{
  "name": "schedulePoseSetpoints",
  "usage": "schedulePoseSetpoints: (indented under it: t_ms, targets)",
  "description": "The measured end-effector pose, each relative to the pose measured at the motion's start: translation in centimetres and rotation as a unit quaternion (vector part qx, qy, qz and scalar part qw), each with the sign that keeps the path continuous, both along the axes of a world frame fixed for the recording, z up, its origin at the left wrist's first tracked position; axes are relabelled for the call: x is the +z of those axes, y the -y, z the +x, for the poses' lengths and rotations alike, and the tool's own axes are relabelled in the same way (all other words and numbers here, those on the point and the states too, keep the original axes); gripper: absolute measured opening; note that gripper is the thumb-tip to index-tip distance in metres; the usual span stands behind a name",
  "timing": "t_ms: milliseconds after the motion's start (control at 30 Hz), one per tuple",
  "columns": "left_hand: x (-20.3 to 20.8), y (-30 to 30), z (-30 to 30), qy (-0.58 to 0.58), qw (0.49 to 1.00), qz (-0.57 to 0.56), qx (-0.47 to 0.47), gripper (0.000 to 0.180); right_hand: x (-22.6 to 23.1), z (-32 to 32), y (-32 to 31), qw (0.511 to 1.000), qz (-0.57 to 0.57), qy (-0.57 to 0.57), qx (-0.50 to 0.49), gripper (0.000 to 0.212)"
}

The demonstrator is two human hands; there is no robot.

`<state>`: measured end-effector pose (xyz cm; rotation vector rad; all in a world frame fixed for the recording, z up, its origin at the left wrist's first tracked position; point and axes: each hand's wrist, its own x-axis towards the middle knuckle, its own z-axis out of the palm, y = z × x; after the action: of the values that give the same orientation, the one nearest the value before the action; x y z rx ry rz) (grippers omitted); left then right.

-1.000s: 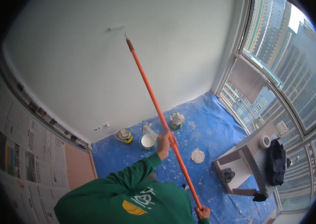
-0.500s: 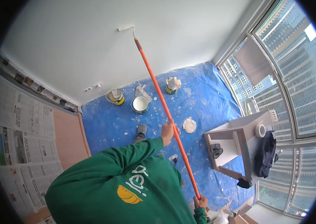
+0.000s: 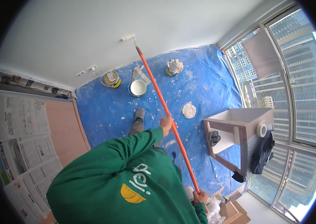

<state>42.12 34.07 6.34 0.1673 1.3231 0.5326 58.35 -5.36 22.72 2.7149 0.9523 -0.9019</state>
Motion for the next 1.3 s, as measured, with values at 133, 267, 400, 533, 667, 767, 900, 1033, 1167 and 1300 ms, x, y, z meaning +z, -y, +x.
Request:
schedulePoseSetpoints:
  t_ms: [133, 267, 400, 533, 667, 767, 900, 1033, 1167, 1300]
  targets:
    - [-2.4, -3.1, -1.7, -0.012, 0.999, -0.05, -0.015, 0.043, 0.8, -1.6, -4.2, 1.0, -0.023, -0.016, 0.008, 0.035]
    - [-5.9, -5.9, -2.7, 0.003, 0.996, -0.086, -0.024, 0.041, 0.8, -2.8, -8.1, 0.997, -0.064, 0.0, 0.042, 0.035]
    - [-8.3, -9.4, -3.7, -0.013, 0.993, -0.117, -0.03, 0.042, 1.7, -4.6, -13.1, 0.995, -0.082, -0.002, 0.048, 0.036]
    - [-11.3, -13.2, -5.6, -0.014, 0.988, -0.147, -0.038, 0.041, 1.8, -7.1, -18.1, 0.993, -0.107, 0.004, 0.053, 0.037]
    - [-14.7, -16.2, -7.7, -0.009, 0.986, -0.162, -0.029, 0.033, 0.9, -9.8, -22.3, 0.99, -0.131, 0.007, 0.05, 0.039]
    - [-16.5, -16.3, -9.6, 0.018, 0.983, -0.18, -0.018, 0.034, 2.4, -11.1, -23.8, 0.988, -0.145, 0.008, 0.055, 0.04]
    - [-12.3, -13.8, -11.6, 0.016, 0.984, -0.166, -0.054, 0.031, 3.8, -12.1, -19.7, 0.993, -0.11, -0.021, 0.041, 0.041]
    - [-12.9, -13.7, -14.5, 0.023, 0.985, -0.165, -0.052, 0.033, 1.9, -13.2, -18.1, 0.986, -0.147, -0.001, 0.074, 0.034]
    - [-13.1, -15.6, -16.3, 0.025, 0.98, -0.184, -0.074, 0.038, -2.5, -12.9, -14.4, 0.987, -0.127, -0.024, 0.094, 0.027]
    - [-8.5, -14.1, -15.6, 0.011, 0.978, -0.174, -0.112, 0.038, -2.5, -12.2, -10.6, 0.988, -0.122, -0.034, 0.087, 0.027]
